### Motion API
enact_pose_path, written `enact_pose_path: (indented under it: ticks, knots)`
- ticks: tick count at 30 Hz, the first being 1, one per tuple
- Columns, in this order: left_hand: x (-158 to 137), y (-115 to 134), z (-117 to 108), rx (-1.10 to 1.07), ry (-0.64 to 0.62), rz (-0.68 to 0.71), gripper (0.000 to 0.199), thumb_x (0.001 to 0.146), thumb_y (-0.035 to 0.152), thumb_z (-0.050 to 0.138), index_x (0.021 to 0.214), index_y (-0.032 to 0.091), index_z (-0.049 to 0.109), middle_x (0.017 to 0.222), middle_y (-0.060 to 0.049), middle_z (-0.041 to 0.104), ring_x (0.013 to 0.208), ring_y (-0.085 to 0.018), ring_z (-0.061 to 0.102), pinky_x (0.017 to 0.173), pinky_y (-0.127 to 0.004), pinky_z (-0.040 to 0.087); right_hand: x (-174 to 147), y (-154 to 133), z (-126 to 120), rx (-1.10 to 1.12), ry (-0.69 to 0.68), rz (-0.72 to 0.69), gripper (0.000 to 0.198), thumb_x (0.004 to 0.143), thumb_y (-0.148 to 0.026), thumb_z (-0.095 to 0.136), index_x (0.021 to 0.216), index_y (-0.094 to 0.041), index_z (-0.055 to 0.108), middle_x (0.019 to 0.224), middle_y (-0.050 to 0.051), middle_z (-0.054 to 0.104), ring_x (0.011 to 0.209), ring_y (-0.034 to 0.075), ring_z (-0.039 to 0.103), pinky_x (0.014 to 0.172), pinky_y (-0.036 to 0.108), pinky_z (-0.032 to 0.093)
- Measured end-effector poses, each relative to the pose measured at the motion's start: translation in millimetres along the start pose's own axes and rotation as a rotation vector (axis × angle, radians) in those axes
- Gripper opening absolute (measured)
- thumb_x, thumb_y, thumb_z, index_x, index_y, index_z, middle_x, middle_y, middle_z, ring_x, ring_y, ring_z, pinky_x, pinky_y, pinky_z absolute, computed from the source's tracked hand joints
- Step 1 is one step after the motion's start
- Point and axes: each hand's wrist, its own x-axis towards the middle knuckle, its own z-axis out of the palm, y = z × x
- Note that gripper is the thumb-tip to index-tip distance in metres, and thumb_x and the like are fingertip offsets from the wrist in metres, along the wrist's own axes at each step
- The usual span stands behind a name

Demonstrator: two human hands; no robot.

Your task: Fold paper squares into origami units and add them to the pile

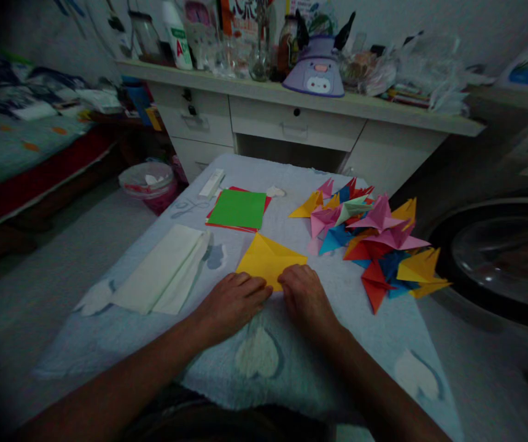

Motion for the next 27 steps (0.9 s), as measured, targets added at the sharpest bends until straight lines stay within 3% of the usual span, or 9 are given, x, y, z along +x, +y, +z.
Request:
enact_pose_path:
  ticks: [2, 4, 13, 19, 27]
  knots:
    - [0.3, 0.8, -0.6, 0.008, 0.006, 0.003, 0.022, 0.095, 0.032, 0.051, 0.115, 0.024, 0.055, 0.102, -0.001, 0.062, 0.093, -0.021, 0.051, 0.076, -0.036, 0.038, -3.4, -7.4, -0.3, 0.015, -0.16, -0.02, 0.025, 0.086, -0.005, 0.043, 0.095, -0.018, 0.063, 0.094, 0.007, 0.064, 0.089, 0.02, 0.056, 0.082, 0.036, 0.044]
    - [0.1, 1.4, -1.5, 0.015, 0.016, 0.005, 0.02, 0.096, 0.031, 0.049, 0.114, 0.023, 0.056, 0.1, -0.001, 0.062, 0.092, -0.021, 0.051, 0.076, -0.036, 0.038, -8.4, -11.7, 2.2, -0.023, -0.202, -0.002, 0.029, 0.085, -0.004, 0.044, 0.1, -0.017, 0.065, 0.098, 0.007, 0.065, 0.091, 0.02, 0.057, 0.084, 0.036, 0.044]
    - [-25.2, 0.3, -7.7, 0.067, 0.065, -0.073, 0.016, 0.095, 0.023, 0.05, 0.107, 0.019, 0.059, 0.1, -0.004, 0.062, 0.096, -0.023, 0.053, 0.084, -0.04, 0.039, -21.9, -31.5, 14.4, -0.333, -0.138, -0.022, 0.037, 0.09, -0.013, 0.05, 0.126, -0.019, 0.058, 0.112, 0.012, 0.061, 0.099, 0.024, 0.055, 0.092, 0.039, 0.044]
    - [-48.4, 0.8, -13.7, 0.112, 0.062, -0.196, 0.018, 0.093, 0.025, 0.052, 0.108, 0.018, 0.059, 0.1, -0.006, 0.061, 0.097, -0.025, 0.052, 0.085, -0.042, 0.04, -17.2, -54.4, 14.2, -0.47, -0.224, -0.032, 0.044, 0.094, -0.027, 0.049, 0.137, -0.028, 0.049, 0.107, 0.012, 0.06, 0.104, 0.028, 0.051, 0.093, 0.044, 0.041]
    - [-58.4, 3.5, -18.9, 0.145, 0.075, -0.301, 0.018, 0.091, 0.027, 0.055, 0.104, 0.017, 0.061, 0.096, -0.006, 0.061, 0.093, -0.026, 0.052, 0.081, -0.042, 0.042, -14.0, -71.9, 15.1, -0.564, -0.313, 0.016, 0.049, 0.095, -0.043, 0.045, 0.142, -0.032, 0.042, 0.11, 0.014, 0.059, 0.102, 0.03, 0.051, 0.091, 0.05, 0.038]
